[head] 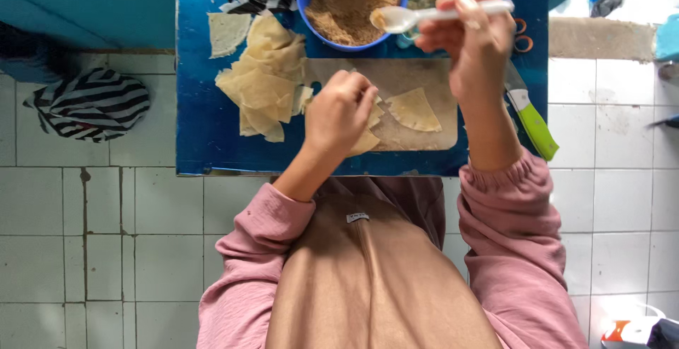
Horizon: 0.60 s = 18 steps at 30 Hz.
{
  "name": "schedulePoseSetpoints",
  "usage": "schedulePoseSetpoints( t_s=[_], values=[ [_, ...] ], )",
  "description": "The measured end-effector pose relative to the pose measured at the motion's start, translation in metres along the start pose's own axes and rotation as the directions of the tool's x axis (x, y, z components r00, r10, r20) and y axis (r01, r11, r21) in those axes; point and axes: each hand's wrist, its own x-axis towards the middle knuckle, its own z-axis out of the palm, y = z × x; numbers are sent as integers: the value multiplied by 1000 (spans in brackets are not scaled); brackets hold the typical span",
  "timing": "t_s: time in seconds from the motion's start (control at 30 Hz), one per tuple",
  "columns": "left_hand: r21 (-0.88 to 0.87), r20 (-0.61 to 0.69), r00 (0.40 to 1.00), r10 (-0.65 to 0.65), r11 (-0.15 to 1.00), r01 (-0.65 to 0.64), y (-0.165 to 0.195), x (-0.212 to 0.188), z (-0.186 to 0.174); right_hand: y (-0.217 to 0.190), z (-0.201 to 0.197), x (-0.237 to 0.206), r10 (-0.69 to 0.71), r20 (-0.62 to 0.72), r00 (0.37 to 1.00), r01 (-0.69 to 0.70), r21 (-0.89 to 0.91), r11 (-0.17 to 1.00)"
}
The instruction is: The person sits on the floor and folds thin crepe sheets on a cutting board, spooning a brown coconut-sugar filling from a blue bowl onto each sheet with a spoon, then folds and rolls the sheets by hand into filled rolls and sets the finished rolls aside.
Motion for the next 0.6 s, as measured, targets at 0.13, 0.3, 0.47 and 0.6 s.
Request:
schedulePoseSetpoints(
  t_s=[0.13, 0.3, 0.47, 0.6],
  values=[
    [98, 126, 991, -48, 994, 36, 11, -10, 34, -22, -29, -69, 96, -163, 982, -111, -85, 990],
    [209, 179, 983, -43, 978, 5, 7, -6, 65, -11, -43, -128, 81, -242, 967, -146, -265, 953],
    [239, 200, 979, -24, 971, -25, 7, -9, 79, 0, -41, -154, -83, -41, 996, 50, -517, 855],
    [274, 224, 972, -73, 962, 10, 13, -8, 77, -10, -34, -157, -241, 279, 929, 369, -729, 576]
  ],
)
